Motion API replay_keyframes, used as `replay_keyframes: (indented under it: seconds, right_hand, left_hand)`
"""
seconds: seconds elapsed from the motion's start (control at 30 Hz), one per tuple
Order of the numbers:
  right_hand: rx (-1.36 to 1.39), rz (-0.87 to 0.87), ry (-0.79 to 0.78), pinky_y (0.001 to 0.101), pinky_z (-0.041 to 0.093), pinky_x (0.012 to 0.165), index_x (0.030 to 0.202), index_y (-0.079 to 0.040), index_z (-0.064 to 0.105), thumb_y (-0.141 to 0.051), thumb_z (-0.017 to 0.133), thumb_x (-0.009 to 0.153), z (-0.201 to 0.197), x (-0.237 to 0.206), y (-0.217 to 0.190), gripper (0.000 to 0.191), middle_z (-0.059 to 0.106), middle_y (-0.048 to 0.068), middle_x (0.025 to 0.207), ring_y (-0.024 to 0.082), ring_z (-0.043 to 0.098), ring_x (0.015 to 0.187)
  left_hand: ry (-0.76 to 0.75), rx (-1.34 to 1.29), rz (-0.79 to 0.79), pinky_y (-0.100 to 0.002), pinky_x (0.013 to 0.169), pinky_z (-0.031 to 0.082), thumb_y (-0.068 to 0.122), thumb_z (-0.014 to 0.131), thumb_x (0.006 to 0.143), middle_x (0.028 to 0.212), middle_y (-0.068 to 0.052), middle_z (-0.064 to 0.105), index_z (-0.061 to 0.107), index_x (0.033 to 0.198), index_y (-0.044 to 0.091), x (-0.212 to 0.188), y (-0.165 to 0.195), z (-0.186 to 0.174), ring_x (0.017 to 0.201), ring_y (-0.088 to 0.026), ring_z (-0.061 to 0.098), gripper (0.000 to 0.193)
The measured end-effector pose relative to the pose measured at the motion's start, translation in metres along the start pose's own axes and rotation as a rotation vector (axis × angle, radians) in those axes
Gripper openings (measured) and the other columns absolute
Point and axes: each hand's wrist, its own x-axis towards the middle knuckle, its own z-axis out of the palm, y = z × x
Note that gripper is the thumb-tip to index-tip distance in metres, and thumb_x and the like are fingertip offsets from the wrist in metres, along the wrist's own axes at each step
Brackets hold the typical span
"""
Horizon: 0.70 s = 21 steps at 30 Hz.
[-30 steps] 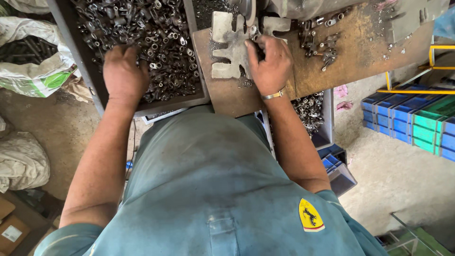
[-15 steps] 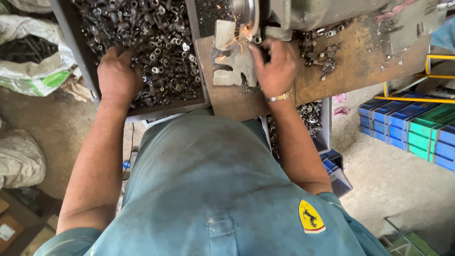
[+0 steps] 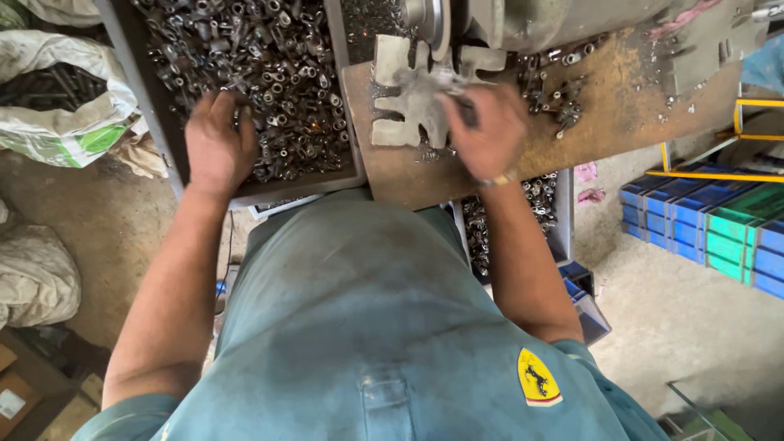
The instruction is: The person picks small metal fittings one at a time from a bin, presses each against a running bench grinder to grind its edge with sparks flying, then places the ground part back into the bin or onto the workbench, repeating this cycle throughout the episode.
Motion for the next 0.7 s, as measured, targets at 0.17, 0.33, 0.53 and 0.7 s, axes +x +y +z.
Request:
replay_keyframes:
  seconds: [0.17,0.33,0.53,0.7]
  right_hand:
    - [-0.252,0.053,0.144,0.0526,0.045,0.104,0.112,-0.005,0.066,-0.013,0.085,0.094,-0.036,-0.013,-0.004,0.027,0.066,0.016,0.121,0.035,0.062,0.115]
    - [-0.009,-0.086,0.057,0.0468,0.053,0.097,0.1,-0.006,0.068,-0.007,0.083,0.089,-0.022,-0.023,-0.044,0.018,0.068,0.013,0.113,0.035,0.066,0.107]
    - [0.138,-0.048,-0.044,0.0421,0.057,0.087,0.097,-0.003,0.07,-0.002,0.083,0.087,-0.013,-0.031,-0.066,0.016,0.069,0.013,0.111,0.032,0.068,0.099]
    - [0.169,-0.039,-0.079,0.0412,0.057,0.088,0.097,-0.003,0.071,-0.003,0.083,0.088,-0.013,-0.029,-0.07,0.015,0.069,0.013,0.109,0.031,0.069,0.099]
  left_hand:
    - [0.031,0.03,-0.117,-0.05,0.09,0.053,0.008,0.078,0.087,0.117,-0.02,0.064,0.07,0.124,0.001,-0.01,0.017,0.014,0.106,-0.041,0.062,0.039]
    - [-0.058,0.235,-0.093,-0.05,0.088,0.053,0.015,0.082,0.074,0.112,-0.021,0.062,0.072,0.099,0.002,0.0,0.008,0.012,0.106,-0.042,0.059,0.029]
    - [-0.127,0.347,0.033,-0.048,0.086,0.053,0.01,0.074,0.074,0.112,-0.018,0.06,0.075,0.098,0.011,-0.007,0.007,0.009,0.109,-0.039,0.059,0.024]
    - [-0.145,0.353,0.018,-0.049,0.085,0.053,0.01,0.074,0.073,0.111,-0.015,0.062,0.07,0.098,0.006,-0.005,0.014,0.01,0.107,-0.037,0.06,0.025]
